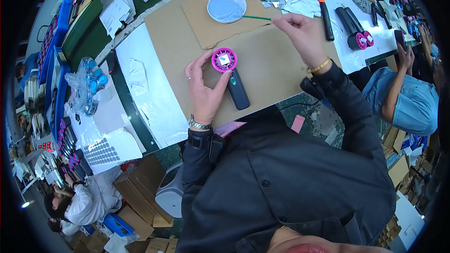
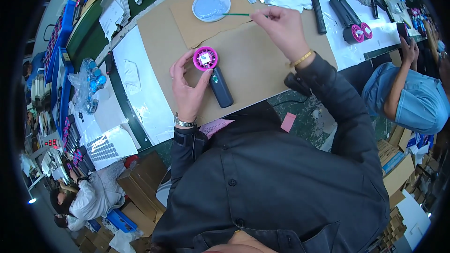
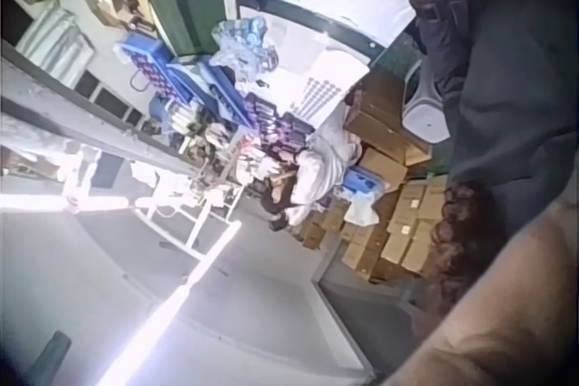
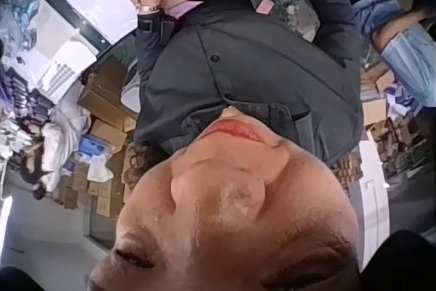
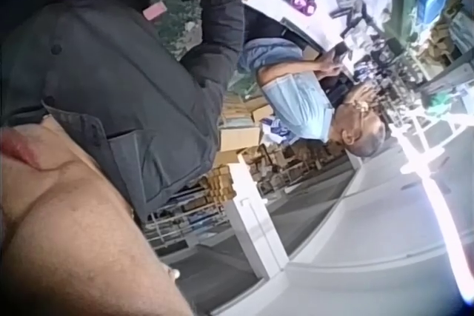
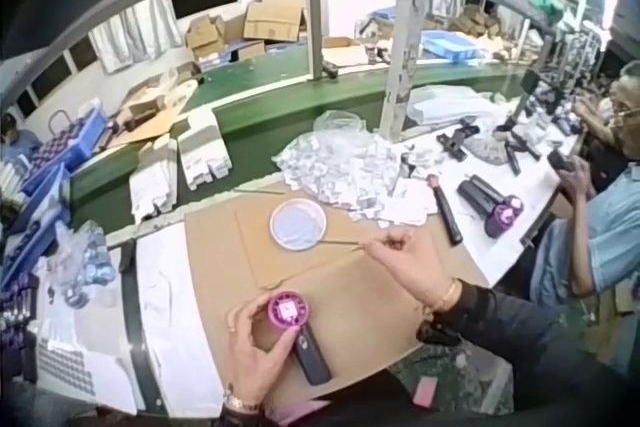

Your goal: The person applies liquid to a handheld device with a stick, places a small square component onto it, and presses it down with a cloth-covered tool. They repeat these steps on a second device and then wipe the components with a cloth.

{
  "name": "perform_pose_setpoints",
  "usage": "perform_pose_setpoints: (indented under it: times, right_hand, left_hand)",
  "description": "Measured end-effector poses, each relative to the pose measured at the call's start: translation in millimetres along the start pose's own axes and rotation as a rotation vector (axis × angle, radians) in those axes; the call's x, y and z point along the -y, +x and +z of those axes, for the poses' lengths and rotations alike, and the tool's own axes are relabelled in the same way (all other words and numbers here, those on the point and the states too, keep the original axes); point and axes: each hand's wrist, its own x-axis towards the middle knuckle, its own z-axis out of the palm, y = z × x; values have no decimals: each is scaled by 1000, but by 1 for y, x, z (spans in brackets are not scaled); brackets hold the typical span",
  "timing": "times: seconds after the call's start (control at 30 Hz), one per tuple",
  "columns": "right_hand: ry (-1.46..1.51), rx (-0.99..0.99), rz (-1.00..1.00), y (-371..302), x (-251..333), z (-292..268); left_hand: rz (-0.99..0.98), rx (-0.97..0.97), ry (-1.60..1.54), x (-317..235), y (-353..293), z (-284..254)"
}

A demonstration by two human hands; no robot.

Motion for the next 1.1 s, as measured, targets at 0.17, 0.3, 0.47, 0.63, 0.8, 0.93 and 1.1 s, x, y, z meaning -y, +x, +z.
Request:
perform_pose_setpoints:
  times: [0.17,0.3,0.47,0.63,0.8,0.93,1.1]
  right_hand:
    - [-203,-58,-30,42,-8,3]
    - [-252,-58,-12,54,-17,8]
    - [-154,-49,47,57,-13,17]
    - [25,5,143,58,-10,13]
    - [193,51,169,52,2,6]
    - [310,75,106,48,6,3]
    - [222,16,205,47,0,1]
  left_hand:
    - [-2,2,-11,0,0,0]
    - [-3,13,1,-1,1,-1]
    - [-3,16,6,-1,1,-2]
    - [-8,16,12,-1,1,-2]
    - [-5,7,12,0,1,-1]
    - [-9,5,3,0,0,0]
    - [-12,-8,-16,1,1,2]
